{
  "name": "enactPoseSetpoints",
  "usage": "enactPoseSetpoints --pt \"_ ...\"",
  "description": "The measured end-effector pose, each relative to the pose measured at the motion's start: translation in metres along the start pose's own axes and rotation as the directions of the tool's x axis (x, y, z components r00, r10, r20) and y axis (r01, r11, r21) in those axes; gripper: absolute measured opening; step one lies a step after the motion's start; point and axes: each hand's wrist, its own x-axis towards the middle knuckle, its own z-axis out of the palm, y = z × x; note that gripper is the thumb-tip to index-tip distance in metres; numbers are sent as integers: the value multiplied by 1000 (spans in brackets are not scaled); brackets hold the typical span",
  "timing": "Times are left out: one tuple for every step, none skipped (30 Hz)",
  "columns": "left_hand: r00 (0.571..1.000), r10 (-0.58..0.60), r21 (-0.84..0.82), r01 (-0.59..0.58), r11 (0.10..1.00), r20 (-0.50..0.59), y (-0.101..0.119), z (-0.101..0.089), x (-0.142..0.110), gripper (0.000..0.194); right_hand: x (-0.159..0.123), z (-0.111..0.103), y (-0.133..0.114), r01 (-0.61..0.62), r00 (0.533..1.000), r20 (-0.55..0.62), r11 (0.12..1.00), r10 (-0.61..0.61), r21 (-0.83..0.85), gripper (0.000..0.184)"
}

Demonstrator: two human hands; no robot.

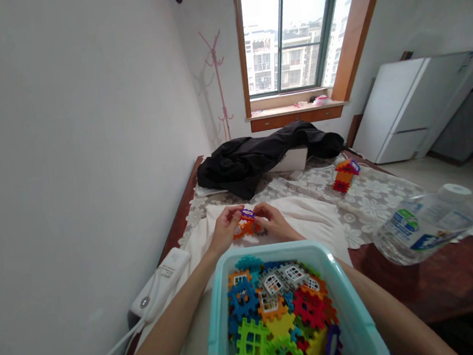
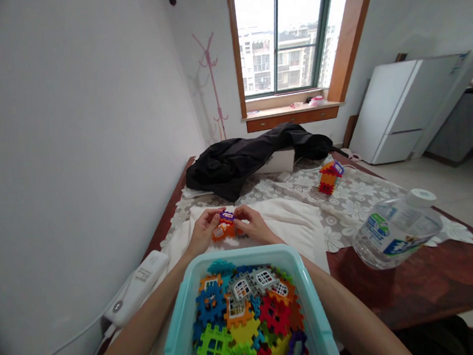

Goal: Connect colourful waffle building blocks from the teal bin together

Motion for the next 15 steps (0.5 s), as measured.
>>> enactPoseSetpoints --pt "1000 -15 -8 15 1000 14 1 0 0 58 1 0 -1 -12 1000 -6 1000 12 18 23" --pt "999 -31 -17 31 999 21 2 -1 1 60 1 -1 -1 -22 1000 -16 999 22 35 23" --pt "999 -47 -28 47 998 20 3 -2 1 62 2 -1 -3 -28 999 -34 998 30 50 23" --pt "998 -60 -32 60 998 8 4 -3 2 63 3 -2 -4 -31 998 -58 997 35 63 24" --pt "998 -64 -15 64 998 -16 4 -5 2 62 4 -3 -5 -32 995 -88 997 39 76 24" --pt "997 -56 35 58 998 -43 5 -7 2 58 6 -4 -6 -32 992 -118 996 42 88 24" --pt "997 -38 125 45 991 -62 5 -11 2 51 7 -5 -7 -34 988 -145 994 49 100 24" --pt "998 -15 248 30 968 -61 4 -15 2 42 7 -6 -7 -39 984 -168 993 58 114 24" --pt "999 4 382 9 924 -33 4 -20 2 32 8 -7 -6 -43 980 -187 990 68 134 25" --pt "999 13 508 -26 861 30 3 -25 1 24 9 -9 -5 -46 977 -200 986 78 160 25" --pt "993 10 607 -79 790 116 3 -29 1 20 9 -10 -4 -45 974 -209 981 85 189 25" --pt "978 -1 673 -143 726 209 2 -34 1 22 9 -11 -2 -42 973 -213 975 89 216 24" --pt "957 -15 712 -206 672 291 1 -38 1 28 10 -12 0 -36 972 -219 971 89 238 24" --pt "935 -27 729 -258 634 355 0 -42 2 34 10 -12 2 -29 971 -224 968 87 250 24" --pt "917 -35 732 -294 615 398 -1 -44 2 37 10 -12 3 -24 970 -229 967 84 255 24"
